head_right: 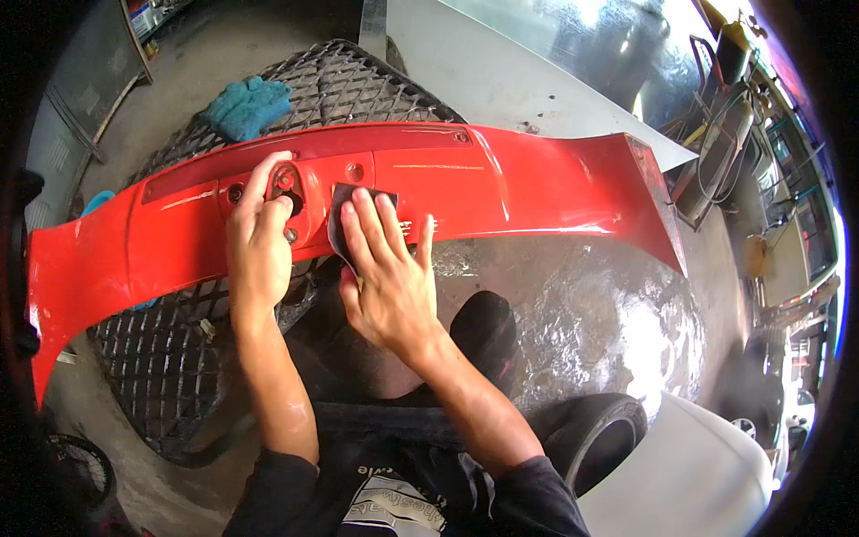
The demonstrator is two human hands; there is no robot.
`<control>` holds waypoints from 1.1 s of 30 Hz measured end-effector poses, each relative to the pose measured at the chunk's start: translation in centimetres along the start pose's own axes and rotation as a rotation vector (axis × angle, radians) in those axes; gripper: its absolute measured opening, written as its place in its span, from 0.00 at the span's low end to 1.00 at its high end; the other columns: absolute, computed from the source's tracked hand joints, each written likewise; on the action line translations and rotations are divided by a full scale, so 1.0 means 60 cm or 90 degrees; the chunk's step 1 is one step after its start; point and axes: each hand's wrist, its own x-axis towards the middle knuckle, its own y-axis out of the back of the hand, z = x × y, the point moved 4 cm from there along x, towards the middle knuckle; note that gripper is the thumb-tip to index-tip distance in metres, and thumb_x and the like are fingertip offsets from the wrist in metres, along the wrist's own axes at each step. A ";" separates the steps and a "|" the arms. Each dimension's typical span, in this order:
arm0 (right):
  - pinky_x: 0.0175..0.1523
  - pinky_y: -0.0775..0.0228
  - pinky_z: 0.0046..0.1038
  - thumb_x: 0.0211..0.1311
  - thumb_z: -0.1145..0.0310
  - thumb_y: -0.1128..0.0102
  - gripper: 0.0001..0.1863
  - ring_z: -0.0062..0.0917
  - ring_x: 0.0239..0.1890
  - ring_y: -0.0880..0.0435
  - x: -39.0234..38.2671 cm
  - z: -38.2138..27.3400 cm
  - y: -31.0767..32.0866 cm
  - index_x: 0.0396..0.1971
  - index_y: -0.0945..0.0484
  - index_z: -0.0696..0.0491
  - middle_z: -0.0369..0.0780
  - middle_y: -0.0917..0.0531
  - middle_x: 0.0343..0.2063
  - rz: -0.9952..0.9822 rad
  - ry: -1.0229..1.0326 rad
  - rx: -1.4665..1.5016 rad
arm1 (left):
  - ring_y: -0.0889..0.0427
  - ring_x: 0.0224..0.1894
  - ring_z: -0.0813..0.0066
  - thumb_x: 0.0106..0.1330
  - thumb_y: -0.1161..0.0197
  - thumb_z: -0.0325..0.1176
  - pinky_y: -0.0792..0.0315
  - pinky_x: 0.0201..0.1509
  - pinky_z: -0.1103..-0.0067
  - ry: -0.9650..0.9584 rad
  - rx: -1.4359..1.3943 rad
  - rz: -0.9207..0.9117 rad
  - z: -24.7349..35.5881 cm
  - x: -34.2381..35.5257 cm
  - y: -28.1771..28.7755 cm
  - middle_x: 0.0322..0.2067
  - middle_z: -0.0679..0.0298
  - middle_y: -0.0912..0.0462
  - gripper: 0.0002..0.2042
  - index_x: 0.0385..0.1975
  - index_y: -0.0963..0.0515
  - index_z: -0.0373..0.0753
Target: The person sands a red car bumper with a sanding block, moving it across the surface in repeated strokes. The person occasionally dips the sanding block into a blue bucket of water and continues sanding different sections of the bumper.
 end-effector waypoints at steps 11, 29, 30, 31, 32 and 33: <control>0.68 0.68 0.56 0.55 0.64 0.53 0.35 0.44 0.69 0.49 0.027 -0.002 -0.007 0.65 0.44 0.57 0.47 0.44 0.67 0.023 -0.043 0.061 | 0.25 0.26 0.64 0.60 0.55 0.28 0.30 0.37 0.73 -0.003 -0.026 -0.005 0.003 0.007 -0.005 0.30 0.48 0.22 0.19 0.51 0.30 0.28; 0.67 0.68 0.58 0.46 0.65 0.47 0.41 0.41 0.70 0.50 -0.003 0.000 -0.023 0.65 0.45 0.56 0.45 0.46 0.68 -0.044 -0.060 0.024 | 0.29 0.20 0.70 0.60 0.55 0.29 0.33 0.28 0.72 0.003 -0.027 -0.010 0.012 0.007 -0.002 0.21 0.51 0.27 0.19 0.51 0.30 0.30; 0.67 0.67 0.58 0.47 0.65 0.48 0.40 0.40 0.70 0.49 0.005 0.004 -0.019 0.65 0.44 0.55 0.44 0.45 0.67 -0.002 -0.052 0.015 | 0.29 0.20 0.70 0.60 0.55 0.29 0.33 0.27 0.71 0.000 -0.005 -0.012 0.012 0.010 -0.001 0.21 0.51 0.27 0.19 0.51 0.30 0.30; 0.67 0.66 0.58 0.49 0.66 0.48 0.38 0.41 0.69 0.48 0.017 0.009 -0.012 0.65 0.44 0.57 0.45 0.44 0.67 0.077 -0.044 0.038 | 0.29 0.19 0.70 0.60 0.55 0.29 0.33 0.27 0.71 0.005 0.017 -0.018 0.007 0.007 -0.001 0.20 0.50 0.28 0.19 0.51 0.30 0.30; 0.67 0.65 0.58 0.50 0.66 0.49 0.38 0.42 0.69 0.48 0.030 0.015 -0.013 0.64 0.44 0.57 0.45 0.43 0.67 0.081 -0.051 0.041 | 0.29 0.19 0.70 0.60 0.54 0.30 0.33 0.27 0.72 -0.034 0.019 -0.012 0.004 0.009 -0.002 0.19 0.50 0.29 0.19 0.51 0.30 0.30; 0.67 0.65 0.58 0.51 0.66 0.49 0.37 0.43 0.69 0.48 0.038 0.019 -0.016 0.64 0.44 0.58 0.46 0.43 0.66 0.080 -0.070 0.032 | 0.28 0.20 0.67 0.60 0.54 0.30 0.33 0.28 0.72 -0.044 0.035 -0.006 -0.002 0.013 -0.002 0.19 0.50 0.28 0.19 0.50 0.30 0.31</control>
